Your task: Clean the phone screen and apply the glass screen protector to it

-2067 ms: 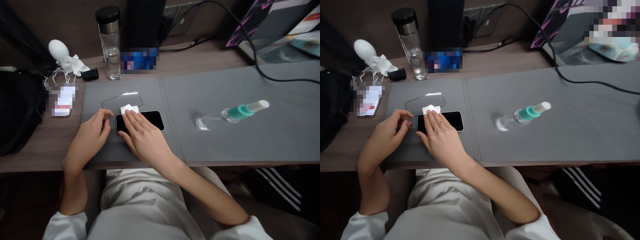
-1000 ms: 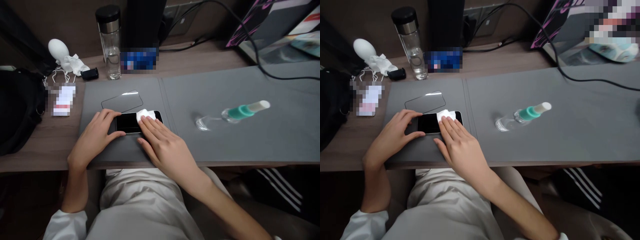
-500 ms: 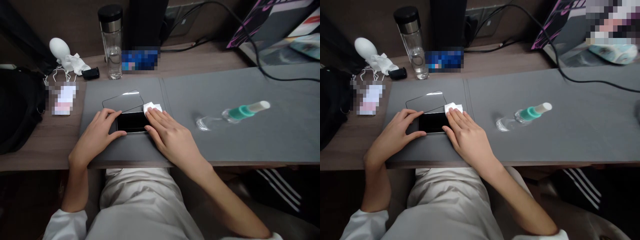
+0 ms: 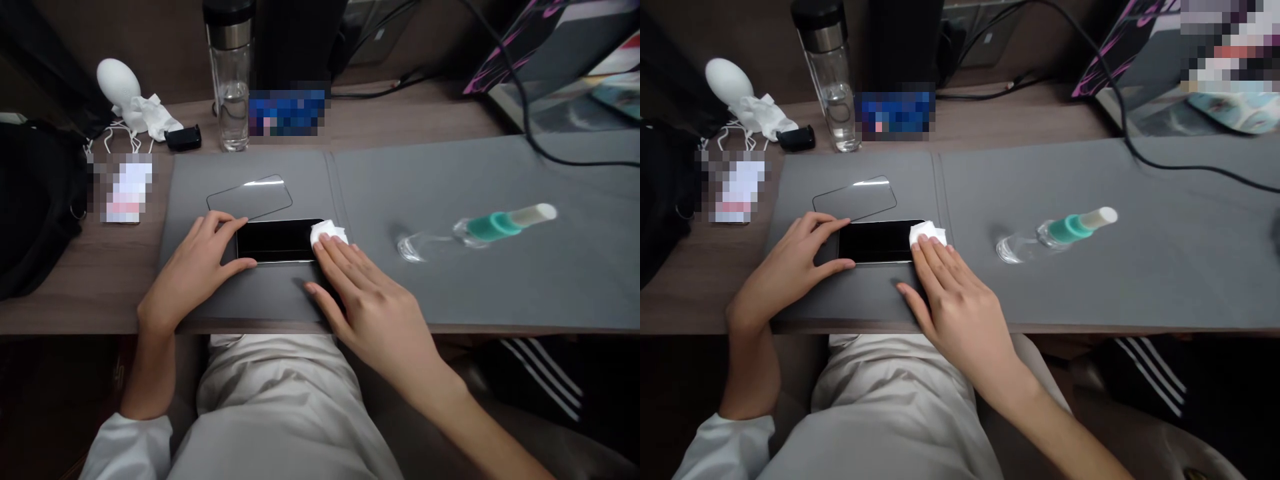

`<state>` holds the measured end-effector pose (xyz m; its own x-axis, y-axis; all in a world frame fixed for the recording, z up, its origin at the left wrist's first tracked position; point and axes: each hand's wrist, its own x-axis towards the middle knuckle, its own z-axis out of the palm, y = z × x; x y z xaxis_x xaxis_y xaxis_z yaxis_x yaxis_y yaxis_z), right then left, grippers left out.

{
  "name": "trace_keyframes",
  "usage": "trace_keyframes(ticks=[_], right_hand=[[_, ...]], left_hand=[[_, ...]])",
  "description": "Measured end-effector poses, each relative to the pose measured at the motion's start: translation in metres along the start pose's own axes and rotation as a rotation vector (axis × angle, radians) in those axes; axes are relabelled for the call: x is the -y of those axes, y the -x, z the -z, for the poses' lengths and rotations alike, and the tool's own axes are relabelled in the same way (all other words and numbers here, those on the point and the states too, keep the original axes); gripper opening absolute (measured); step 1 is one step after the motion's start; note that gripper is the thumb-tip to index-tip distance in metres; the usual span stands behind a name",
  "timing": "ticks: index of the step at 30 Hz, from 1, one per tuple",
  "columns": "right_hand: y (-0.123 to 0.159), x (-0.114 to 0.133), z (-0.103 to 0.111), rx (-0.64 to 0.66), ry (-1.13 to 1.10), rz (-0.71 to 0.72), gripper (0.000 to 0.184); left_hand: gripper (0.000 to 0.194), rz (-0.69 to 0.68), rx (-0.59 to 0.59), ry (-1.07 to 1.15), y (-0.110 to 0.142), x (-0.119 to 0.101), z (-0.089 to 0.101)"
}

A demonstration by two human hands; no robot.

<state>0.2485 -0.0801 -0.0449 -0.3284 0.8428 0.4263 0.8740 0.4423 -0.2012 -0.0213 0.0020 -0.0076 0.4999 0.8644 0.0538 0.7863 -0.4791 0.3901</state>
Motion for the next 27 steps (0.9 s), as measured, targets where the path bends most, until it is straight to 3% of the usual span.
trace_keyframes(ticks=[11, 21, 27], right_hand=[[-0.035, -0.015, -0.012, 0.027, -0.005, -0.044, 0.052], [0.003, -0.002, 0.002, 0.03, 0.023, 0.05, 0.071], [-0.008, -0.002, 0.003, 0.042, 0.013, 0.059, 0.063]], left_hand=[[0.066, 0.008, 0.0, 0.016, 0.0, -0.002, 0.002], [0.067, 0.002, -0.006, 0.023, 0.0, -0.001, -0.001], [0.067, 0.005, -0.002, 0.03, -0.001, -0.001, -0.001]])
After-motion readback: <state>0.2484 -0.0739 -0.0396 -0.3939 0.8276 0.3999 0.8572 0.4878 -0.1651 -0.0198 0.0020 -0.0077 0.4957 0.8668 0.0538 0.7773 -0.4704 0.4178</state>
